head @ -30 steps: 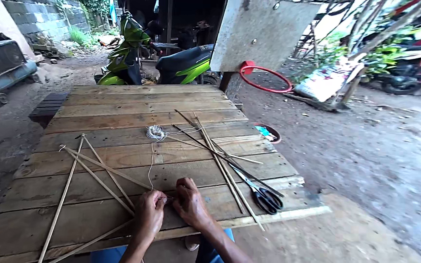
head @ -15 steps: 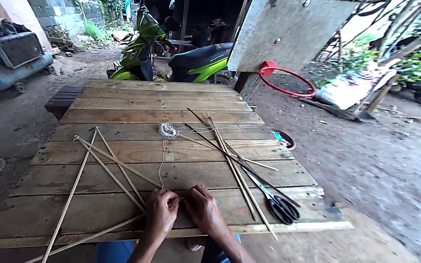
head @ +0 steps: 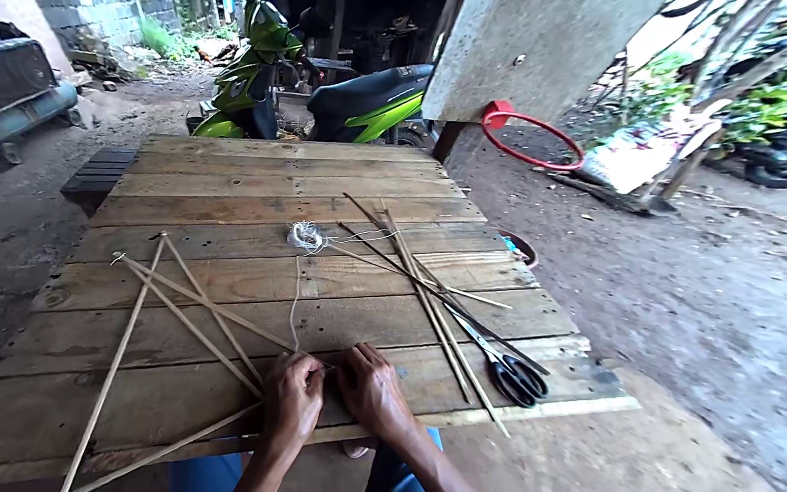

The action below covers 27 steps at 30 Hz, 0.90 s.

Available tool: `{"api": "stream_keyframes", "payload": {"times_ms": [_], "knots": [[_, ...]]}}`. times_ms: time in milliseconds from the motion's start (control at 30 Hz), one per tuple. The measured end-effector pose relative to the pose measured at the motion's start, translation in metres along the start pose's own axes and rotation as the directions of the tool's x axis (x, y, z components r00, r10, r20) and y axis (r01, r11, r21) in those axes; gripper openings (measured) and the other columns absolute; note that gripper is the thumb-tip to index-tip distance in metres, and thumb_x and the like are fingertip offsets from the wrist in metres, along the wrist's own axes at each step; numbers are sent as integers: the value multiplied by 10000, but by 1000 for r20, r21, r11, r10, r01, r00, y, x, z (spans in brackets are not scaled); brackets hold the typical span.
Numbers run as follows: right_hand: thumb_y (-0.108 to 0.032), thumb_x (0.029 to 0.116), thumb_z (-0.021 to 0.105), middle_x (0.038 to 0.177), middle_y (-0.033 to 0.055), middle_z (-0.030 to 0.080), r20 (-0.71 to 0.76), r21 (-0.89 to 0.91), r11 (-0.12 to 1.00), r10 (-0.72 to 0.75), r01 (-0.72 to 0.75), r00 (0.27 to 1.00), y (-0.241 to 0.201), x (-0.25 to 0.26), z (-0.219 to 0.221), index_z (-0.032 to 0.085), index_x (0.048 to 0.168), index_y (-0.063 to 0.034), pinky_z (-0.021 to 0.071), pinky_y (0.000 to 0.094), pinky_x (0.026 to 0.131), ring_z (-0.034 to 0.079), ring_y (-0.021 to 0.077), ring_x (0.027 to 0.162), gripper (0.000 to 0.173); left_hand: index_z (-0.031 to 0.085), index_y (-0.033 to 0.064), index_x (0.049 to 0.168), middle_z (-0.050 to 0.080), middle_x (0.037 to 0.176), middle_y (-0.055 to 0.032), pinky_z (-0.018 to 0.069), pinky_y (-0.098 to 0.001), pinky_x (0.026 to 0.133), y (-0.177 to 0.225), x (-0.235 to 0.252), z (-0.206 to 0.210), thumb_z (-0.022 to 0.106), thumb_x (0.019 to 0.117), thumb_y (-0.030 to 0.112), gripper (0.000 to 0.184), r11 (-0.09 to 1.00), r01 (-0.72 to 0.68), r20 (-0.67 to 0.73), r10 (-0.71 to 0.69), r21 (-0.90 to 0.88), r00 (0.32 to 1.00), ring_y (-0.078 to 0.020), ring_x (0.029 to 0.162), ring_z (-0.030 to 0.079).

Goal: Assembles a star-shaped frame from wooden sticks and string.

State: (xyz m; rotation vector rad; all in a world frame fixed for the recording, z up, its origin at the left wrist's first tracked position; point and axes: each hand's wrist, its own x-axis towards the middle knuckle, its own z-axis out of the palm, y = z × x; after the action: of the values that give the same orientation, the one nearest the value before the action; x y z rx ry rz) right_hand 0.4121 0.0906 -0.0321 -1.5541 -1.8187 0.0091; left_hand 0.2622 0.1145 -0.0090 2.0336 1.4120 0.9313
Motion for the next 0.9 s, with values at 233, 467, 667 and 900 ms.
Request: {"api": "stream_keyframes", "payload": {"times_ms": [233, 467, 667, 900], "knots": [[-53, 941, 653, 1221, 268, 662, -106, -206, 881, 412, -425, 905, 63, -21, -118, 683, 1232, 41, 534, 581, 947, 646, 443, 1134, 308, 779, 53, 845, 705, 789, -88, 524, -462, 743, -2, 1, 5, 726, 845, 83, 61, 998, -54, -33, 55, 30, 998, -266, 770, 657], [-177, 903, 784, 1131, 310, 673, 67, -425, 656, 709, -623, 702, 102, -66, -183, 690, 1218, 53, 477, 677, 935, 639, 513, 1057, 402, 764, 44, 830, 700, 780, -92, 535, -449, 757, 0, 0, 4, 733, 836, 68, 40, 999, -44, -42, 44, 15, 998, -269, 789, 670], [-165, 907, 764, 947, 259, 712, 86, -465, 647, 713, -604, 696, 89, -85, -181, 724, 1016, 47, 496, 690, 832, 686, 474, 918, 242, 775, 67, 858, 727, 854, -74, 557, -424, 802, -2, 1, 5, 749, 845, 94, 40, 999, -31, -54, 29, -21, 998, -250, 860, 694], [-114, 893, 724, 940, 242, 731, 158, -312, 636, 767, -706, 621, 81, -104, -195, 705, 1093, 75, 526, 658, 792, 710, 413, 851, 276, 777, 75, 832, 733, 826, -59, 550, -411, 775, -2, 0, 6, 745, 821, 83, 35, 998, -50, -100, 45, -44, 994, -230, 835, 697]]}}
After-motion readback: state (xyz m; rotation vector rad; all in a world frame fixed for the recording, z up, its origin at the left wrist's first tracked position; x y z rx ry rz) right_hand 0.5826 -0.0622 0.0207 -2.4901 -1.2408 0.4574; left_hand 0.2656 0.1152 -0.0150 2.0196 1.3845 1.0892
